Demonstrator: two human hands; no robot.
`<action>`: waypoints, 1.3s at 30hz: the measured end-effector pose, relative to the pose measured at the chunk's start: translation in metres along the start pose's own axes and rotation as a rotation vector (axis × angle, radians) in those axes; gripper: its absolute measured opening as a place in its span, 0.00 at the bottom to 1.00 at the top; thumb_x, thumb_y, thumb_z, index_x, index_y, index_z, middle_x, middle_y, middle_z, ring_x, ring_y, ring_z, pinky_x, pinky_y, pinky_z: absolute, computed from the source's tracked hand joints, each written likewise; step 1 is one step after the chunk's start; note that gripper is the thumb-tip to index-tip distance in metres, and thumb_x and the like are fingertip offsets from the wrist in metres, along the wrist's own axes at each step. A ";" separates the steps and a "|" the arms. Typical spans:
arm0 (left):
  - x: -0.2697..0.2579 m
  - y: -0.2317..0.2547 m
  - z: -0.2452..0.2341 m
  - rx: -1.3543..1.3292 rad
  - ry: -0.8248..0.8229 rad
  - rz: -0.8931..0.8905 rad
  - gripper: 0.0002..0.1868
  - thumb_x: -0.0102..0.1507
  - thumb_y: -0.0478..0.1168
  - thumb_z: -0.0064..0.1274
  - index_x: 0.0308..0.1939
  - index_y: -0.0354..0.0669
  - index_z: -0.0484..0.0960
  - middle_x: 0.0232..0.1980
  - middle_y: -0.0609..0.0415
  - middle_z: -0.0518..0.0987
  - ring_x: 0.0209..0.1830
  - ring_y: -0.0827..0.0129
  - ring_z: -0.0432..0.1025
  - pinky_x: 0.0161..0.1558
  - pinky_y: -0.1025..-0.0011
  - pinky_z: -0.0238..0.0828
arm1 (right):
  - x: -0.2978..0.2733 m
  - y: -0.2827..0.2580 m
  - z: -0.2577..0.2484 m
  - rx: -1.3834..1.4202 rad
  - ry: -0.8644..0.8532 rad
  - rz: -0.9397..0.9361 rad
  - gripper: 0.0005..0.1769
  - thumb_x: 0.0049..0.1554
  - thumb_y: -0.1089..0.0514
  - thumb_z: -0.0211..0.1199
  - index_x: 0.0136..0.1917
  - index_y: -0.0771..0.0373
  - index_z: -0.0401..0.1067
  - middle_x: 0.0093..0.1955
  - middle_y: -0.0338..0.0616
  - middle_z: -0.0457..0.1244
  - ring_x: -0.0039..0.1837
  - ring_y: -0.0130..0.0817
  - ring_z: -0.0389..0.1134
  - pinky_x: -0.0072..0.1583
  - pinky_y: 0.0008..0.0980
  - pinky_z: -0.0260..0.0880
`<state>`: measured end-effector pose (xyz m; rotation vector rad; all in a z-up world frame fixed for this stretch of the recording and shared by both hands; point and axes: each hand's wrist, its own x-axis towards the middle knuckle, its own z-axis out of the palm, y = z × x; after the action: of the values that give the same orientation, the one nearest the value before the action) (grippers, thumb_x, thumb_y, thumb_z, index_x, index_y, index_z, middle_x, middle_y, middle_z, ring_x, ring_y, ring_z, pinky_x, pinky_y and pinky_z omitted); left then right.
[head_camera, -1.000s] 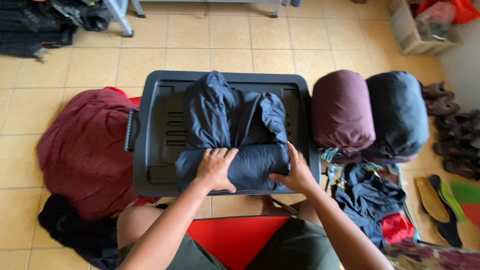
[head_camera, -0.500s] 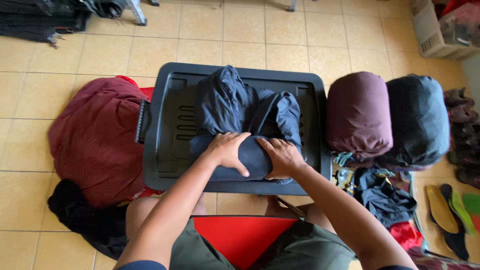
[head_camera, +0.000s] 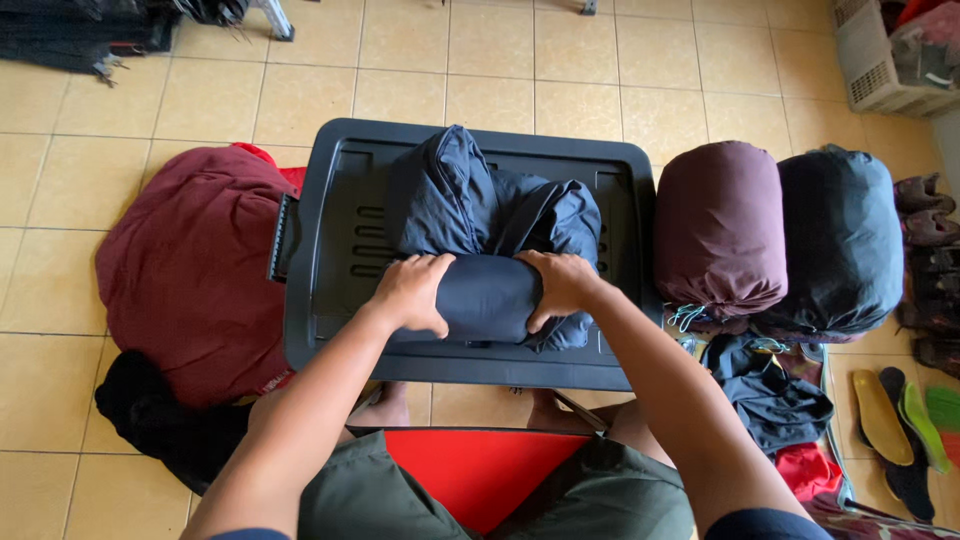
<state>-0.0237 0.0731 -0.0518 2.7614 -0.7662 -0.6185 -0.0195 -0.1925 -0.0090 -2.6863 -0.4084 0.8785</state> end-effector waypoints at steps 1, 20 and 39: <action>0.003 0.000 -0.004 0.005 0.004 0.000 0.63 0.29 0.62 0.66 0.66 0.50 0.60 0.56 0.51 0.73 0.59 0.55 0.67 0.56 0.54 0.64 | 0.002 0.001 -0.002 -0.001 0.006 -0.002 0.65 0.19 0.38 0.79 0.69 0.42 0.56 0.58 0.39 0.64 0.64 0.47 0.64 0.65 0.46 0.63; -0.010 0.011 -0.025 -0.481 -0.402 -0.315 0.54 0.27 0.46 0.74 0.60 0.60 0.75 0.60 0.47 0.75 0.63 0.51 0.66 0.64 0.58 0.60 | -0.109 0.001 0.042 0.003 0.529 -0.148 0.61 0.33 0.32 0.72 0.73 0.51 0.51 0.68 0.56 0.50 0.70 0.56 0.52 0.67 0.53 0.54; -0.014 0.020 -0.035 -0.479 -0.439 -0.293 0.52 0.29 0.45 0.76 0.59 0.55 0.75 0.60 0.42 0.74 0.63 0.48 0.65 0.65 0.57 0.59 | -0.098 0.087 0.149 0.800 0.887 -0.018 0.22 0.50 0.76 0.52 0.53 0.58 0.73 0.44 0.47 0.68 0.47 0.38 0.69 0.49 0.33 0.70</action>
<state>-0.0277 0.0668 -0.0104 2.3236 -0.2273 -1.3022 -0.1702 -0.2801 -0.1034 -2.0105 0.1169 -0.2025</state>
